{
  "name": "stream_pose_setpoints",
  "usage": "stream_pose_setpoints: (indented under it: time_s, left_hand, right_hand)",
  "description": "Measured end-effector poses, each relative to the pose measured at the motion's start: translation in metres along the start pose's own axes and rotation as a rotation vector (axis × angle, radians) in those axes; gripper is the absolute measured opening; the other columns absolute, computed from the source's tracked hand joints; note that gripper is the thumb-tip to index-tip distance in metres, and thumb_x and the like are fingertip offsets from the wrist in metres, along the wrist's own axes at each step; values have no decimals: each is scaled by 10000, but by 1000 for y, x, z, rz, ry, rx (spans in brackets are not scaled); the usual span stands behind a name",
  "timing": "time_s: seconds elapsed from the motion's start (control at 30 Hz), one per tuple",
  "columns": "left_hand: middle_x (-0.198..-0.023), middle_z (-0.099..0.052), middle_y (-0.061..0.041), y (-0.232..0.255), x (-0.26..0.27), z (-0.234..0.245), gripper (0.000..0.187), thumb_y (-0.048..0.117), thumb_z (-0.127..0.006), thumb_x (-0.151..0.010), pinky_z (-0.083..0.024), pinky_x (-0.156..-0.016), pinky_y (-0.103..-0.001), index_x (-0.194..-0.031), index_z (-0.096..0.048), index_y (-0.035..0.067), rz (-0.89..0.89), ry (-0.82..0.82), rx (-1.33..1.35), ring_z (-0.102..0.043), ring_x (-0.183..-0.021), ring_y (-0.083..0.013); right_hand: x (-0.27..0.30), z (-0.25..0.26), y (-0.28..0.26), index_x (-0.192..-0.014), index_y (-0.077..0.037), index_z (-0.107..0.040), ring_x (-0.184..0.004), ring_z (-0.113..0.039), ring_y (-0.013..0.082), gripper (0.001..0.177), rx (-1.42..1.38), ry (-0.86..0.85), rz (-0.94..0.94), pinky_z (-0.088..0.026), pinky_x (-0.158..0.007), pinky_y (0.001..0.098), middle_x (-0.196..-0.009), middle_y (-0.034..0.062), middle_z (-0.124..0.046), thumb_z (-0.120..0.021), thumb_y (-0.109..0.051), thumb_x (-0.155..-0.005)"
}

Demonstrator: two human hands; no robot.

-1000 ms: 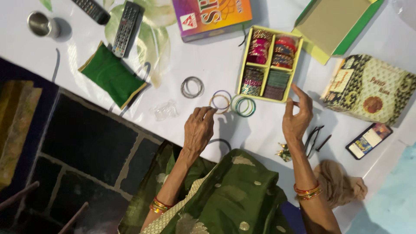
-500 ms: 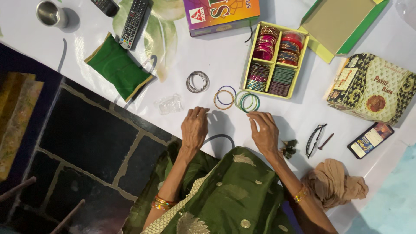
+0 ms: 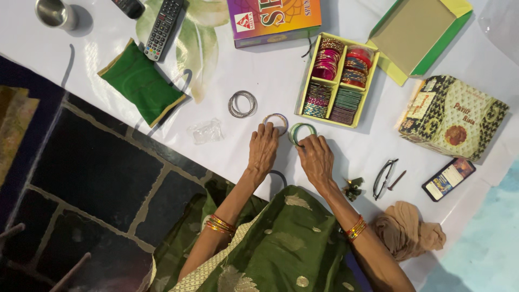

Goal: The person organizes a collection of bangles on a white table. They pick up loose bangles, sort them by color and type, and place them into a compartmentalized box. The person also handles a cardboard box and a decorative box, eventually emptying the decorative box onto the table and then repacking the bangles into it.

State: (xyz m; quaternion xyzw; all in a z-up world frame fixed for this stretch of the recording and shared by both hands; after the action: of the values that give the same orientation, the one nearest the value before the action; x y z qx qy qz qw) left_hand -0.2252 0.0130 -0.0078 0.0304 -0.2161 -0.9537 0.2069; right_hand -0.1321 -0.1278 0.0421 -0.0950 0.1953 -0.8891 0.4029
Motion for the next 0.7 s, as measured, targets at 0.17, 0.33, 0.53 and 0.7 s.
stream_pose_setpoints:
  time_s: [0.17,0.33,0.53,0.7]
  left_hand:
    - [-994,-569,-137,-3,-1,-1,98,33,-631,-855,-491,-769,-440,-950,-611,21,1,30,8,-570,-977,-309]
    - [-907,-649,-134,-6,0,21,116,76,-671,-829,-492,-722,-455,-922,-628,22,106,131,324,-572,-867,-326]
    - [-951,-727,-93,-1,-4,38,166,186,-689,-923,-567,-761,-346,-993,-680,36,537,-88,907,-689,-887,-187]
    - [-956,-700,-43,13,2,46,188,181,-690,-919,-528,-768,-313,-1031,-700,30,507,-163,1132,-623,-918,-148]
  right_hand:
    - [4,-9,12,-873,-50,-706,-909,-633,247,155,-110,-2,-118,-532,-779,385,-918,57,-707,-821,-112,-790]
    - [4,-16,33,-964,-58,-728,-910,-656,128,188,-710,-114,-620,-528,-802,322,-954,22,-728,-784,-209,-868]
    - [5,3,28,-1012,-88,-739,-934,-615,99,205,-1061,-221,-765,-476,-930,312,-992,7,-746,-705,-276,-940]
    - [5,13,17,-1035,-87,-714,-962,-636,84,216,-1182,-236,-729,-478,-943,312,-1003,8,-751,-705,-285,-951]
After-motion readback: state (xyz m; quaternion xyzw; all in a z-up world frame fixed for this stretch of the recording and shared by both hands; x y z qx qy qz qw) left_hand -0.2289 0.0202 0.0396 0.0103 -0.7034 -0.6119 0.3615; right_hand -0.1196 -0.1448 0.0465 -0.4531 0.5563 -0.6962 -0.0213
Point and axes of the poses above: each hand's wrist, its own x-axis away from the middle knuckle, its own z-axis out of the back of the hand, y = z × x, the point moved 1 cm from there along -x, towards the middle knuckle
